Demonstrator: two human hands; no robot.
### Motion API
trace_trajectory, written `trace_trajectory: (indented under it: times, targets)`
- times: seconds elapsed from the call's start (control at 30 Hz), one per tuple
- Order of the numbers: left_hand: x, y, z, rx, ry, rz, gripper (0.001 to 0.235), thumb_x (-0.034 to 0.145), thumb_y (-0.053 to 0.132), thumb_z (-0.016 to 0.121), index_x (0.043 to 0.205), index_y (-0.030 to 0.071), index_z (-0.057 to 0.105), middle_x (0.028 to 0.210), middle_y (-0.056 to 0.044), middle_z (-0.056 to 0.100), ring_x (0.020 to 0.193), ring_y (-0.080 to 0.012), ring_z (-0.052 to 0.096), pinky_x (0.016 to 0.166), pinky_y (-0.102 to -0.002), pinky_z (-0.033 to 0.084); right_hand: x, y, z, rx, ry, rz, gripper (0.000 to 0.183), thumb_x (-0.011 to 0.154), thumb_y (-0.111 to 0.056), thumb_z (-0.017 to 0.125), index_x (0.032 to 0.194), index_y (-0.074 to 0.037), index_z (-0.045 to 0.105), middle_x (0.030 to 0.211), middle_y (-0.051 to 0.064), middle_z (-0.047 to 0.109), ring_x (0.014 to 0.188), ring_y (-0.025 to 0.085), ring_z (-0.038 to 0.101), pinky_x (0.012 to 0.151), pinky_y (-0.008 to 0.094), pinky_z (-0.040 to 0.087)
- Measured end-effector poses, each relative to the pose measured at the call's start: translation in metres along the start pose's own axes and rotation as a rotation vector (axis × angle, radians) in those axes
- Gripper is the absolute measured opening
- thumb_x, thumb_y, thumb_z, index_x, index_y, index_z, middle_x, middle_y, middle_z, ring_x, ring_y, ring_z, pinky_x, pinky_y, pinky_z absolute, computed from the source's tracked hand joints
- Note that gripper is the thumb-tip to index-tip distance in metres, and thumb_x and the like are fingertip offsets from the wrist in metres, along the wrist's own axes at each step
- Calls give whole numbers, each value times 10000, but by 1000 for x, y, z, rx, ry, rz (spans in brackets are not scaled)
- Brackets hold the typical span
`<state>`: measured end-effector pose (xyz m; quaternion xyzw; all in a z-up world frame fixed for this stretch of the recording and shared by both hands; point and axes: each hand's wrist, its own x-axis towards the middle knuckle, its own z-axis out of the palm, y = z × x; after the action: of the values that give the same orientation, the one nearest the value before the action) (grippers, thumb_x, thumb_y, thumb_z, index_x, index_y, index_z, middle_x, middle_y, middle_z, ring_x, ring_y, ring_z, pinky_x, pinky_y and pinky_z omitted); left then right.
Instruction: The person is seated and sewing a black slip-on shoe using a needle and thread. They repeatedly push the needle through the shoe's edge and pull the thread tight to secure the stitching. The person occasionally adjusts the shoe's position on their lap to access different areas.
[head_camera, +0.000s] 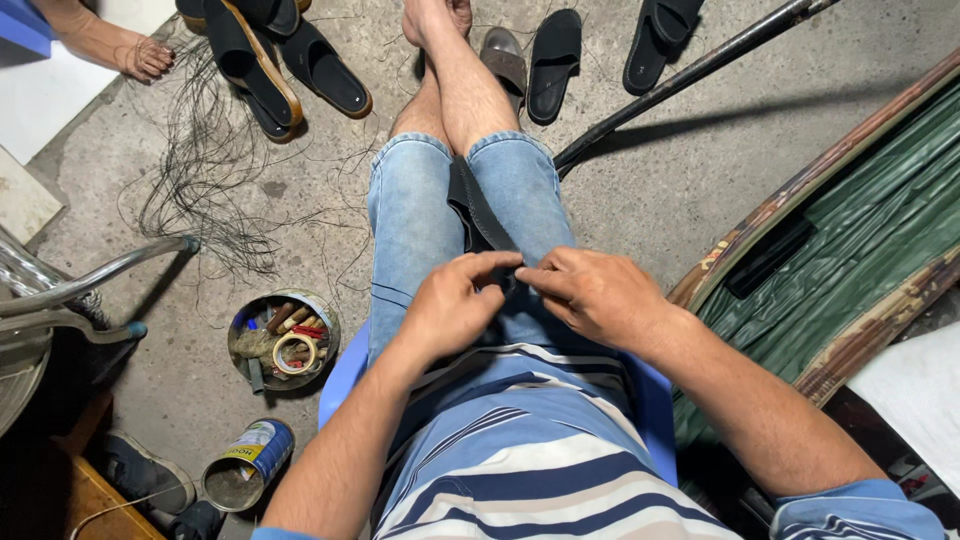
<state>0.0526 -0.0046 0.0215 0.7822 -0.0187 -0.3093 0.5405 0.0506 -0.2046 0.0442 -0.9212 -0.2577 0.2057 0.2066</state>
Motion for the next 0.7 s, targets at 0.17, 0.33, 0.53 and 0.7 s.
trace_trajectory:
  times: [0.17,0.33,0.53,0.7]
  targets:
    - [6,-13,10,-487,7,-142,332,784,57,547,1089,105,666,774,-127,647,460,-140,578,357,-224,486,-15,-26,-86,-192,-290,171,475,735,-217,588,1189,-356,565,876,39,621,828,291,647,726,421,533]
    - [-3,-17,2,-534,-35,-93,335,851,43,487,1150,91,631,820,-146,648,452,-116,536,389,-209,484,5,-11,-43,101,-295,348,472,837,-416,490,1292,-288,494,947,128,652,949,372,604,794,483,482]
    - [-24,-32,-1,-158,79,251,431,856,148,585,1283,195,550,954,-118,620,893,-249,627,781,-359,500,7,6,28,911,202,404,89,751,-165,710,801,-91,708,514,41,607,412,99,538,365,194,412]
    - [-34,-23,1,-70,129,142,602,805,159,650,1364,196,430,832,-92,695,778,-285,650,720,-397,491,14,-14,19,1382,165,103,185,776,-126,644,716,45,606,728,152,547,338,104,372,323,219,393]
